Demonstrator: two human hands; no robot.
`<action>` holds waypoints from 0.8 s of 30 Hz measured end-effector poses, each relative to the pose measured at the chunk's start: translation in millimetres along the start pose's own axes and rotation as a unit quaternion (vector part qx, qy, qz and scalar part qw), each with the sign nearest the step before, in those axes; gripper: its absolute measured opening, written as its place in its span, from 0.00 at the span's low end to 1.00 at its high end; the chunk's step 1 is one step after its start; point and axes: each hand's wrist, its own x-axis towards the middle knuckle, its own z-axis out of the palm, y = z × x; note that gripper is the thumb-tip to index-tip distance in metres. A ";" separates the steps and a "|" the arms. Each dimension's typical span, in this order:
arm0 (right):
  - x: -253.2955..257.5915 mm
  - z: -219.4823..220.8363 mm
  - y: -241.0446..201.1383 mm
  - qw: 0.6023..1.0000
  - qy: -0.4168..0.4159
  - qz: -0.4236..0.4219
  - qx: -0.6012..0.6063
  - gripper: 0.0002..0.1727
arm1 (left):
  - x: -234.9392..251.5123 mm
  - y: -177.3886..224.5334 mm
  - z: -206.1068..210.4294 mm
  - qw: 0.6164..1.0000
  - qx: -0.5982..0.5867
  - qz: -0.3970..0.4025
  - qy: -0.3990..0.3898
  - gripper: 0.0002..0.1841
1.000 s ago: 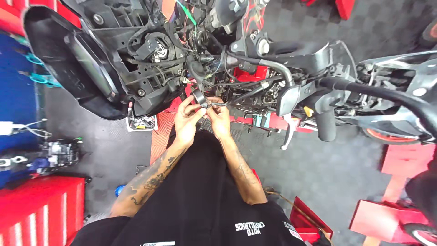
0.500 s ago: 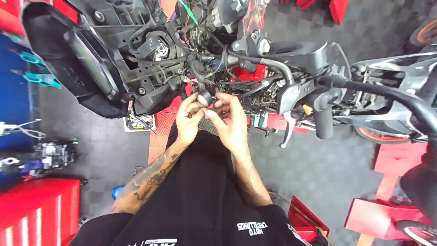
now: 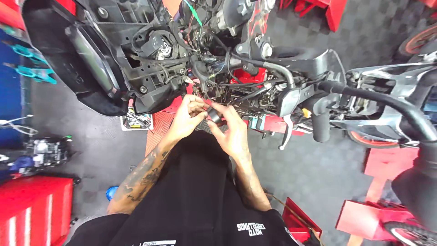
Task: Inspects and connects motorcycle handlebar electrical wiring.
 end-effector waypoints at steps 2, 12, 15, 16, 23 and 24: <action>1.5 1.4 -1.9 0.999 0.004 0.013 -0.034 0.26 | 2.6 0.7 -4.6 0.994 -0.079 -0.064 -0.035 0.16; 12.5 24.9 1.5 0.982 0.070 0.144 -0.100 0.16 | 19.1 9.9 7.8 0.994 0.000 -0.110 -0.022 0.09; 12.6 28.6 0.7 0.975 0.073 0.191 -0.089 0.15 | 19.4 6.0 11.2 0.995 0.090 -0.047 0.007 0.07; 11.0 30.1 -0.2 0.972 0.064 0.212 -0.085 0.16 | 18.0 2.9 12.1 0.994 0.105 -0.029 0.015 0.08; 16.2 37.2 22.2 0.967 -0.002 0.241 0.085 0.13 | 17.0 -6.1 19.4 0.968 0.230 0.071 0.070 0.07; 17.2 37.3 26.3 0.966 -0.012 0.235 0.106 0.13 | 18.2 -4.7 19.7 0.963 0.248 0.079 0.073 0.07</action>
